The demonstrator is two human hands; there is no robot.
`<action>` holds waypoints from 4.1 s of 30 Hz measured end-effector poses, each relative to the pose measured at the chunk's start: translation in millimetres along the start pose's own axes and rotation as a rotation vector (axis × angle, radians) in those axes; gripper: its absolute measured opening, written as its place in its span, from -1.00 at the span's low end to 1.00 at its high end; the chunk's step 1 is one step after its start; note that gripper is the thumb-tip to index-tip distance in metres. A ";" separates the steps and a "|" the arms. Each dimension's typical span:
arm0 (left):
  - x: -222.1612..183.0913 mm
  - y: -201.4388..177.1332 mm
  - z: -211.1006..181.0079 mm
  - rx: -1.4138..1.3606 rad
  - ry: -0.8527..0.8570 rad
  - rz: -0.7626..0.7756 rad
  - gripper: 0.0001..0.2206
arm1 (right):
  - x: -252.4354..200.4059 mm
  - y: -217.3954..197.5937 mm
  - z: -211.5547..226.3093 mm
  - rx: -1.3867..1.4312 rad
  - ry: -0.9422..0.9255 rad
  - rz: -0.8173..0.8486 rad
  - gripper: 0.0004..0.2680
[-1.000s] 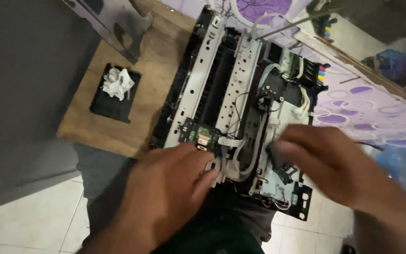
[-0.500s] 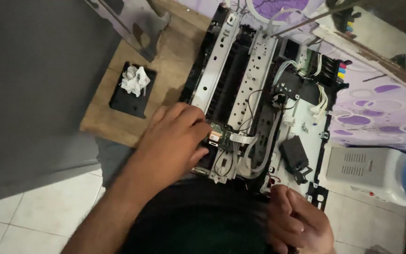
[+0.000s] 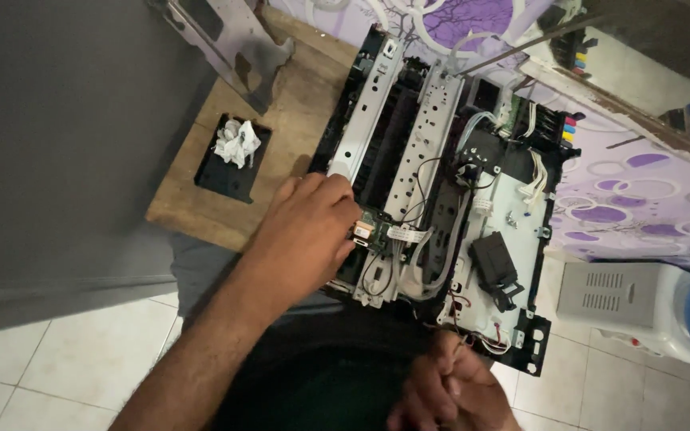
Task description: Disassembling a printer by removing screws and extracting internal components from the chassis
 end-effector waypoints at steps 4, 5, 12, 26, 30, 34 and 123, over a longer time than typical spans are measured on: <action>-0.1 4.1 3.9 -0.007 -0.010 -0.004 -0.76 | -0.1 5.8 61.3 -0.384 -0.126 0.029 -0.81; -0.7 3.4 3.7 -0.014 0.004 -0.015 -0.75 | -3.5 24.3 82.3 -0.603 -0.235 0.014 -0.68; -1.1 6.7 4.9 -0.020 -0.038 0.020 -0.76 | -30.7 54.5 141.7 -1.526 0.130 -0.645 -0.70; 6.1 20.4 17.3 -0.104 -0.087 0.078 -0.83 | 170.0 31.2 106.6 -1.785 0.973 -0.027 -0.69; 6.7 32.6 23.0 -0.072 -0.114 0.196 -0.80 | 173.7 31.6 101.8 -1.777 1.094 -0.111 -0.68; 7.5 25.5 19.5 -0.125 -0.136 0.211 -0.82 | 168.5 26.2 102.8 -1.776 1.101 -0.124 -0.66; 8.8 39.5 26.1 -0.032 0.075 0.062 -0.69 | 170.7 12.0 116.4 -1.727 1.081 0.137 -0.63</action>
Point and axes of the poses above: each hand's wrist, its own x-axis towards the middle knuckle, its own y-axis out of the palm, z = x × y, the point moved 6 cm from there along x, towards the middle knuckle, and after that the axes turned 7 degrees about z, right-handed, at the moved point
